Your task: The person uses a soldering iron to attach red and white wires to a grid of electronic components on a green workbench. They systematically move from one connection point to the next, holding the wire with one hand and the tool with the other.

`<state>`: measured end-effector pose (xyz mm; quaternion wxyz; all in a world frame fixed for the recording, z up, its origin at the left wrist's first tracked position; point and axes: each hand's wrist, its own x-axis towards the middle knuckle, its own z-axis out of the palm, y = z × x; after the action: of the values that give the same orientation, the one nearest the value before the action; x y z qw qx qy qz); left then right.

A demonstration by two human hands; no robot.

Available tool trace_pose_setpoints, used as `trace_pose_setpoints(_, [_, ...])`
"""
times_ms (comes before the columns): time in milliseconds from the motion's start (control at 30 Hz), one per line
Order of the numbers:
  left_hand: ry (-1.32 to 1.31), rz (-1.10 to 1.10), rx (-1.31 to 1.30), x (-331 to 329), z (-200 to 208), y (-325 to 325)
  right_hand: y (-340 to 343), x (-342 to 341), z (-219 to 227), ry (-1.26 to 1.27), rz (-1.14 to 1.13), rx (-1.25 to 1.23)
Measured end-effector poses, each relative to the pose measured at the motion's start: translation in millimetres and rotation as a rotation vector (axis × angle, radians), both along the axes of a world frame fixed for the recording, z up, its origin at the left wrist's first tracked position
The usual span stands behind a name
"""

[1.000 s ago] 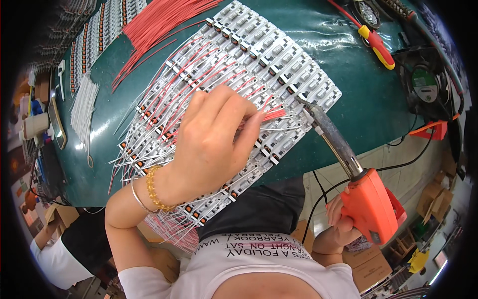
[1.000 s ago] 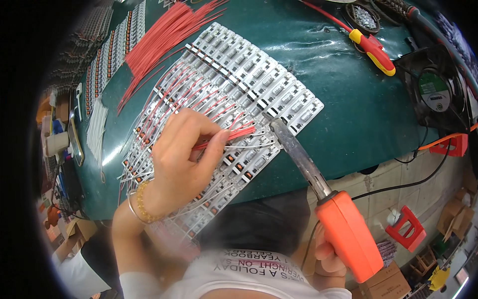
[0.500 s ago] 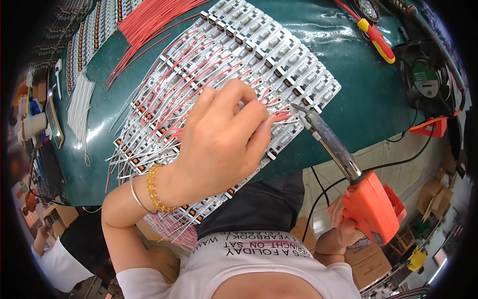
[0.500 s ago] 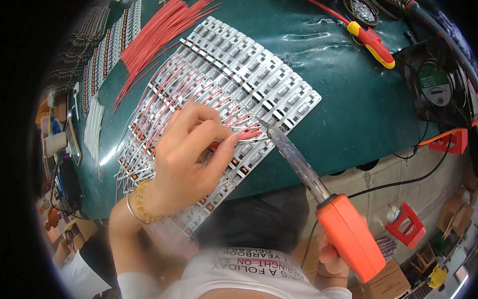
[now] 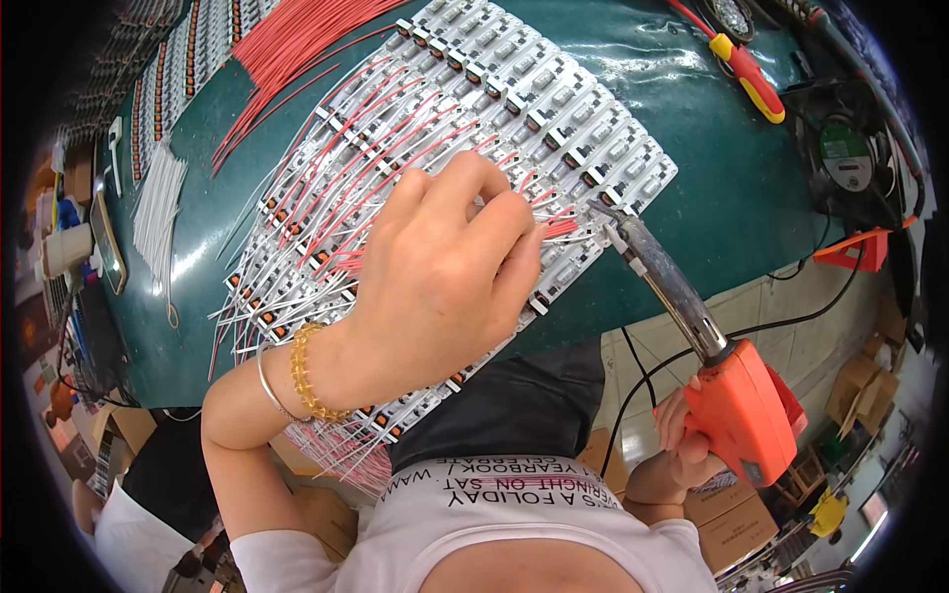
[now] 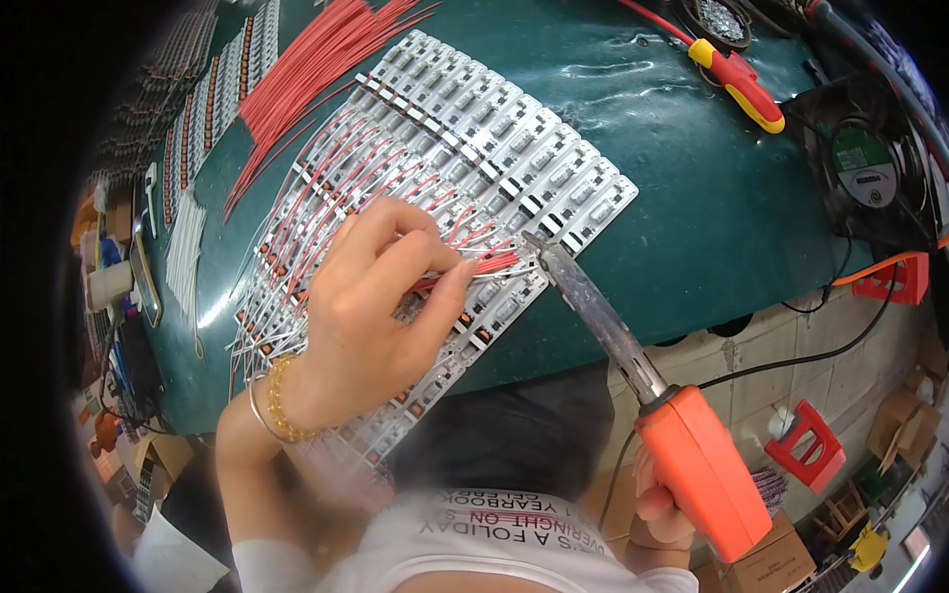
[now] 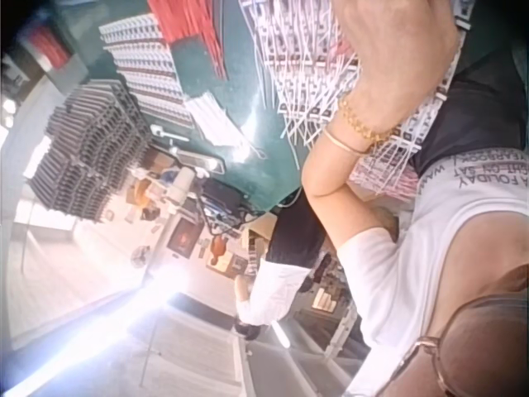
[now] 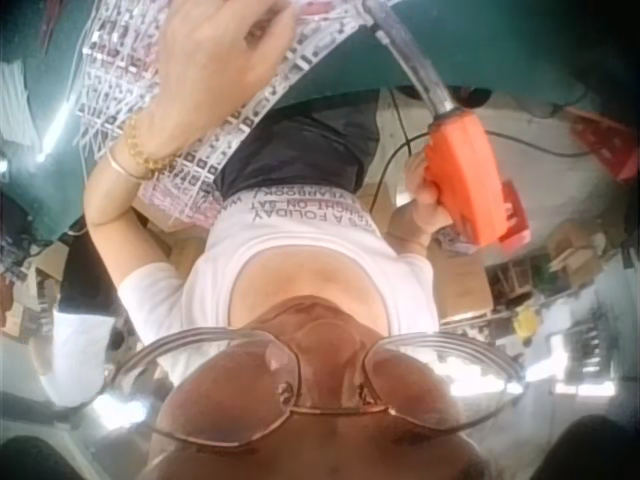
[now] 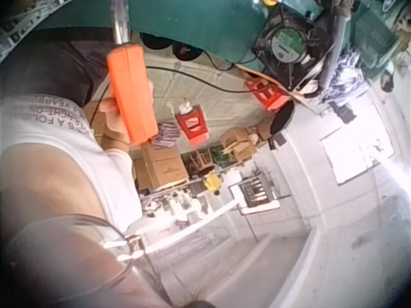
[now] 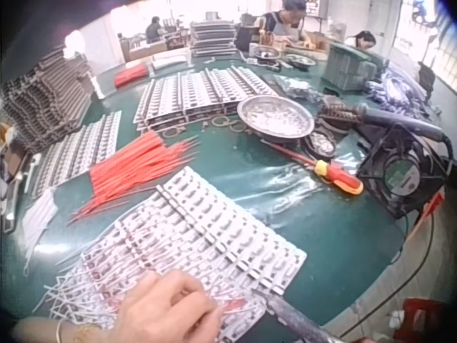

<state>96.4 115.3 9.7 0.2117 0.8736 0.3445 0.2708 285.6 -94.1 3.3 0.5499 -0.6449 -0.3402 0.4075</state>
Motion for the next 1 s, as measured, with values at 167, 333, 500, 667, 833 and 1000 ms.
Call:
trace_pose_setpoints(167, [0.005,0.005,-0.005,0.8,0.5,-0.5,5.4,-7.2,-7.4,-0.021,-0.101,0.042])
trace_pose_setpoints(333, [0.041,0.011,0.0,2.4,3.8,1.0,-8.2,4.5,-11.0,-0.042,-0.003,-0.021])
trace_pose_setpoints(500, [0.053,0.011,-0.003,5.2,3.8,2.4,-13.7,-0.5,-17.1,-0.088,-0.1,0.011])
trace_pose_setpoints(667, [0.057,0.026,-0.011,5.4,3.4,1.4,-13.2,4.1,-19.6,-0.008,-0.016,0.06])
trace_pose_setpoints(833, [0.071,0.023,0.001,6.2,4.2,1.4,-14.0,-2.5,-22.5,-0.045,-0.094,0.079])
trace_pose_setpoints(1000, [0.075,0.029,0.015,6.2,2.5,0.2,-7.9,-1.7,-25.2,-0.096,-0.044,0.175])
